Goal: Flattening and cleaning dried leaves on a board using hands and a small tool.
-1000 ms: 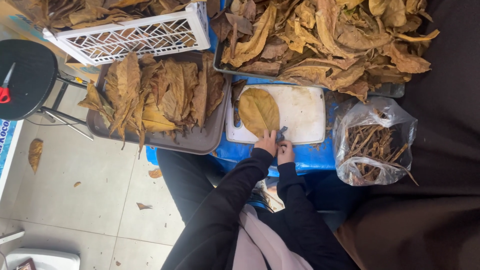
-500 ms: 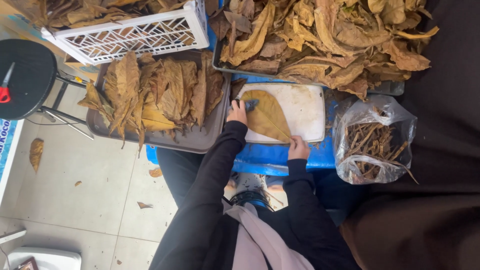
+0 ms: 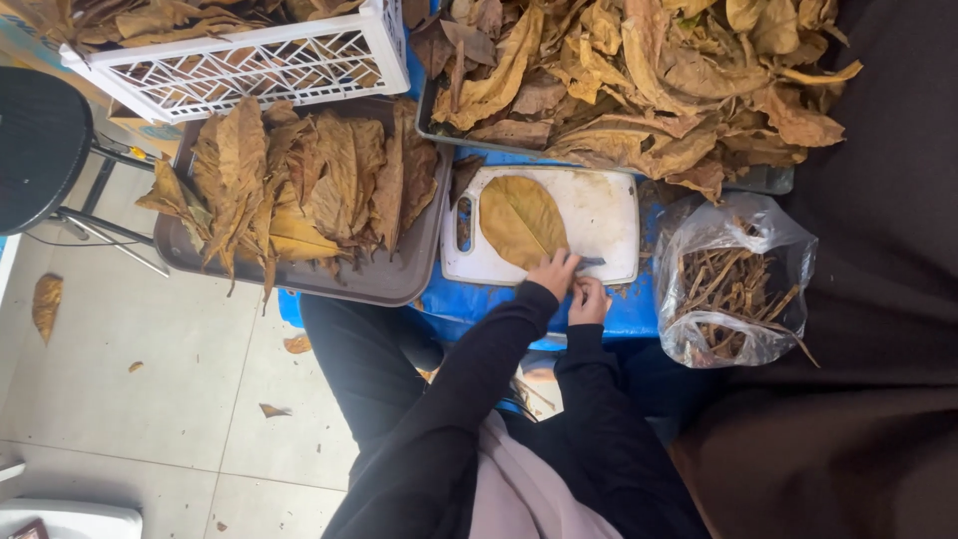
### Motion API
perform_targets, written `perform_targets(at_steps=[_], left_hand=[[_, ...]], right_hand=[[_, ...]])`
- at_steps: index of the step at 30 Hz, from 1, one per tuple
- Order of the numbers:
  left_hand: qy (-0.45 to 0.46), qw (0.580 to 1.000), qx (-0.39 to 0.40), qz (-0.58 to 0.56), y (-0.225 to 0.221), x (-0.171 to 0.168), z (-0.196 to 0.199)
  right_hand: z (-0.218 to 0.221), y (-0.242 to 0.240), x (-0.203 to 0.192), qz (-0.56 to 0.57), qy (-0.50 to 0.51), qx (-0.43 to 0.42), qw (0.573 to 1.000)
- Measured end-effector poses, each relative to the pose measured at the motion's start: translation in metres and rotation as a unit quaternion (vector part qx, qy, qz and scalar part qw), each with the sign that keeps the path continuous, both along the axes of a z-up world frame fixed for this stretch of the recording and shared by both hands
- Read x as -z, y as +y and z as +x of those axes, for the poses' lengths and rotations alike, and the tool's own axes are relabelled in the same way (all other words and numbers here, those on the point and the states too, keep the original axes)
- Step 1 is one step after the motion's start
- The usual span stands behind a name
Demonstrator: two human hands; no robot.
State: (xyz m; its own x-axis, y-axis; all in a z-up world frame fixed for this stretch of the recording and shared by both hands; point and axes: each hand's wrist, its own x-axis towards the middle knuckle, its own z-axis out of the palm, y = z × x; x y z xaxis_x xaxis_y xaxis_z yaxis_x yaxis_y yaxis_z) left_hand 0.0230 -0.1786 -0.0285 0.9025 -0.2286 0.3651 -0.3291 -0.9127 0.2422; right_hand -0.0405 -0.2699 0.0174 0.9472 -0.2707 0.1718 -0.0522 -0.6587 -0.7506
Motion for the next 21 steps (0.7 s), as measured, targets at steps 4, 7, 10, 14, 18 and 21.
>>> perform_targets(at_steps=[4,7,10,14,18,21], left_hand=[[0.049,0.998,0.005,0.025,0.019,-0.005,0.017],[0.146,0.989,-0.001,-0.008,0.034,0.0,0.035],[0.124,0.991,-0.042,0.013,0.072,-0.008,0.053],[-0.112,0.979,-0.132,0.105,0.142,-0.035,0.08],[-0.072,0.988,-0.113,0.082,0.148,-0.008,0.082],[0.138,0.974,-0.091,0.153,0.141,-0.037,0.038]], right_hand=[[0.001,-0.007,0.017,-0.028,-0.015,-0.019,0.999],[0.006,-0.016,0.036,-0.013,-0.008,-0.009,1.0],[0.002,-0.017,0.029,-0.005,-0.006,-0.008,1.0],[0.003,-0.015,0.031,-0.022,-0.022,-0.011,0.999],[0.001,-0.006,0.014,-0.017,-0.032,-0.002,0.999],[-0.001,-0.01,0.021,-0.033,-0.035,0.001,0.999]])
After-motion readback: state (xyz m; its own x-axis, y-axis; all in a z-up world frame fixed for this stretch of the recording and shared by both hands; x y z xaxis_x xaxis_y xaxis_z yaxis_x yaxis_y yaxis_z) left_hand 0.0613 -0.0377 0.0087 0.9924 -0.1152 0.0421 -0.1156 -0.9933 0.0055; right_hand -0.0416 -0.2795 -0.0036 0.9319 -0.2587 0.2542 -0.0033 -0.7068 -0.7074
